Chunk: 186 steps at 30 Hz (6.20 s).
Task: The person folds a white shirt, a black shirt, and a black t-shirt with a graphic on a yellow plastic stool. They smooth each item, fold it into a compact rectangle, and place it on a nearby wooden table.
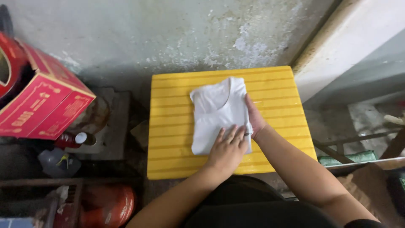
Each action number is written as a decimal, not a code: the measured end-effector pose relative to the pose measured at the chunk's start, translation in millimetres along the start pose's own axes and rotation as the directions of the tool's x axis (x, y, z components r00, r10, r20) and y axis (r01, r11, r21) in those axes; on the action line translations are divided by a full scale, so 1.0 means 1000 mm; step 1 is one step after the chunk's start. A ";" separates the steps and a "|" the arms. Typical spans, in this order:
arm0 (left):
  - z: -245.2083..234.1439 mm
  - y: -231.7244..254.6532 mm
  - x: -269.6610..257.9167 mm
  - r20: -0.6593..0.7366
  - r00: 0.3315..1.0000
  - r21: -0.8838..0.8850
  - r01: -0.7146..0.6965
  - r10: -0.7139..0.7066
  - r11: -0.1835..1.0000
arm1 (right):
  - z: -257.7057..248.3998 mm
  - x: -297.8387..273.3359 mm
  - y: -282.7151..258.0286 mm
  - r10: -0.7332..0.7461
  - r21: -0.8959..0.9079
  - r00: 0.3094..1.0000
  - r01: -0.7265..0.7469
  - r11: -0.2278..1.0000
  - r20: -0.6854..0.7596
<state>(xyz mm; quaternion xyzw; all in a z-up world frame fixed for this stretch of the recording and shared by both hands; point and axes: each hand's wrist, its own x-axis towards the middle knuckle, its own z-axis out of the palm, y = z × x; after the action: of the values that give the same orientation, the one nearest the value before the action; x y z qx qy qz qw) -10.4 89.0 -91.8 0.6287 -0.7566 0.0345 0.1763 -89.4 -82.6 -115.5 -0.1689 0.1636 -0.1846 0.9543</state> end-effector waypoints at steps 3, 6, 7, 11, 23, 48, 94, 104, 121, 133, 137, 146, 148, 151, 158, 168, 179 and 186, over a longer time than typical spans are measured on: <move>-0.015 -0.013 -0.018 0.243 0.968 -0.062 -0.049 0.063 0.997 | -0.049 0.012 0.010 0.084 -0.062 0.994 -0.089 0.994 -0.068; -0.051 -0.026 -0.028 0.449 0.883 -0.276 -0.010 0.138 0.961 | -0.063 0.008 0.011 0.010 -0.149 0.954 -0.057 0.987 -0.299; -0.062 -0.029 -0.031 0.432 0.890 -0.423 0.060 0.143 0.904 | -0.062 0.004 0.011 -0.101 -0.200 0.886 0.009 0.980 -0.452; -0.006 -0.081 -0.088 -0.107 0.994 -0.744 -0.059 -0.032 0.665 | -0.015 -0.032 0.004 -0.482 -0.637 0.630 -0.026 0.771 -0.609; 0.074 -0.120 -0.024 0.278 0.799 -0.501 0.595 -0.534 0.629 | -0.018 -0.028 0.040 -0.501 -0.761 0.605 -0.303 0.574 -0.619; 0.068 0.064 0.046 0.373 0.887 -0.880 0.245 0.271 0.407 | -0.034 -0.265 0.097 -0.964 -0.955 0.117 -0.212 0.209 -0.237; -0.071 0.107 -0.110 0.118 0.790 -0.972 0.217 -0.601 0.095 | 0.013 -0.218 0.068 -0.445 -0.860 0.744 0.364 -0.357 0.499; -0.162 0.163 -0.439 -0.168 0.012 -0.981 0.100 -0.986 0.168 | 0.146 -0.201 0.287 0.123 -0.571 0.590 0.806 -0.156 0.798; -0.060 0.157 -0.654 -0.197 -0.318 -0.917 0.395 -0.928 0.059 | 0.167 -0.226 0.566 0.659 -0.631 0.603 0.737 -0.242 0.450; -0.138 0.176 -0.600 -0.072 -0.094 -0.494 0.868 -0.993 -0.047 | 0.169 -0.212 0.546 0.693 -0.805 0.634 0.579 -0.131 0.343; -0.183 0.189 -0.560 0.146 -0.115 -0.368 0.916 -0.983 -0.162 | 0.146 -0.201 0.530 0.678 -0.717 0.548 0.696 -0.043 0.491; -0.123 0.179 -0.564 -0.130 -0.167 -0.213 0.967 -0.977 -0.137 | 0.128 -0.184 0.493 0.678 -0.866 0.671 0.490 -0.102 0.300; -0.111 0.173 -0.565 -0.232 -0.167 -0.181 0.975 -0.958 -0.126 | 0.123 -0.175 0.489 0.694 -0.814 0.627 0.572 -0.102 0.354; -0.111 0.172 -0.555 -0.316 -0.211 -0.128 0.975 -0.925 -0.179 | 0.118 -0.161 0.488 0.745 -0.780 0.568 0.617 -0.105 0.350; -0.094 0.169 -0.543 -0.503 -0.480 -0.423 0.862 -0.719 -0.279 | 0.116 -0.135 0.434 0.854 -0.748 0.323 0.655 0.109 0.407; -0.124 0.168 -0.490 -0.460 -0.663 -0.532 0.739 -0.591 -0.414 | 0.097 -0.112 0.399 0.838 -0.825 0.383 0.549 0.132 0.388; -0.230 0.188 -0.350 -0.770 -0.325 -0.463 0.877 -0.550 0.130 | 0.149 -0.150 0.412 0.790 -0.870 0.410 0.394 0.297 0.456; -0.257 0.208 -0.319 -0.569 -0.242 -0.742 -0.260 -0.786 0.617 | 0.135 -0.152 0.425 0.734 -0.824 0.492 0.543 0.161 0.468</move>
<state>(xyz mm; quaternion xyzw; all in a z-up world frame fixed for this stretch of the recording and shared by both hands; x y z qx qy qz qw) -106.6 501.7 85.2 0.4270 -0.0998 0.1733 0.8818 -46.4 387.1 -120.0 -0.7886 -0.2475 0.1616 0.5392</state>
